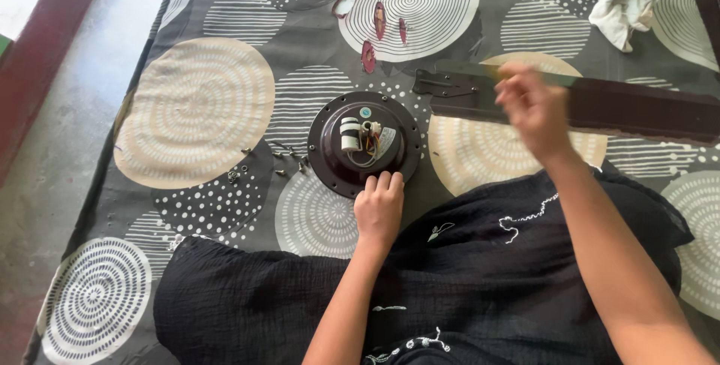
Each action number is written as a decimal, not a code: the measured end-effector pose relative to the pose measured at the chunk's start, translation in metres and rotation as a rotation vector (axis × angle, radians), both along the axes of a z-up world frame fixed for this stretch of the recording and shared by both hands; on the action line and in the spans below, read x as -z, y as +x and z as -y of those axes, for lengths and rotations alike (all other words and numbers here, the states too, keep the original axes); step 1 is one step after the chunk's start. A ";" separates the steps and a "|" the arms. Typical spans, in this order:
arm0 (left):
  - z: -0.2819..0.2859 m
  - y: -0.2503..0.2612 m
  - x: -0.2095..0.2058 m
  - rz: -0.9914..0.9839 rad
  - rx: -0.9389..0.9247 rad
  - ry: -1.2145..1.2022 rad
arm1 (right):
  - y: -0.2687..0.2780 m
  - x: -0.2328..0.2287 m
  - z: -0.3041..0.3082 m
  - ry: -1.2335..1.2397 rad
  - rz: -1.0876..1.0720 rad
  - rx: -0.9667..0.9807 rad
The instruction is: The person uses a screwdriver to remove screws from the ceiling fan's motor housing and detaches one fan blade. They place the removed screws and the blade on the mat beside the fan.
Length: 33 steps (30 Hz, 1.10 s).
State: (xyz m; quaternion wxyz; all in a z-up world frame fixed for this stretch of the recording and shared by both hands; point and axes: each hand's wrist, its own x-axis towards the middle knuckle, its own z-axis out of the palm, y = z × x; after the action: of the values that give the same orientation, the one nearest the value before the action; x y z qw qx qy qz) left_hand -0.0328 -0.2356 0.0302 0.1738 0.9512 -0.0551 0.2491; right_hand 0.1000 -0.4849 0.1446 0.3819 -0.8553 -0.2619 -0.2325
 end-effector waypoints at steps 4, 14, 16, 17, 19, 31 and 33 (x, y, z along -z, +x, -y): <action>0.007 0.003 0.001 -0.027 -0.033 -0.106 | -0.005 -0.075 -0.004 0.501 -0.026 0.066; -0.048 -0.004 -0.017 -0.394 0.131 -0.757 | -0.036 -0.100 -0.087 -1.219 -0.354 -0.056; -0.054 -0.014 -0.016 -0.409 0.132 -0.756 | -0.047 -0.071 -0.096 -1.208 -0.339 -0.055; -0.056 -0.020 -0.015 -0.416 0.131 -0.756 | -0.052 -0.057 -0.100 -1.202 -0.335 -0.055; -0.059 -0.027 -0.014 -0.402 0.111 -0.784 | -0.059 -0.035 -0.105 -1.192 -0.323 -0.061; -0.058 -0.030 -0.017 -0.380 0.108 -0.734 | -0.059 -0.005 -0.120 -1.220 -0.406 -0.039; -0.058 -0.029 -0.017 -0.384 0.103 -0.750 | -0.057 -0.003 -0.122 -1.222 -0.408 -0.042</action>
State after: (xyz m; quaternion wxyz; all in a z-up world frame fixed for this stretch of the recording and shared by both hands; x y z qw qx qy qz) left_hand -0.0616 -0.1776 0.0474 0.5269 0.8474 0.0254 0.0610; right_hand 0.0425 -0.3626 0.1476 -0.1276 -0.9403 -0.2859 0.1334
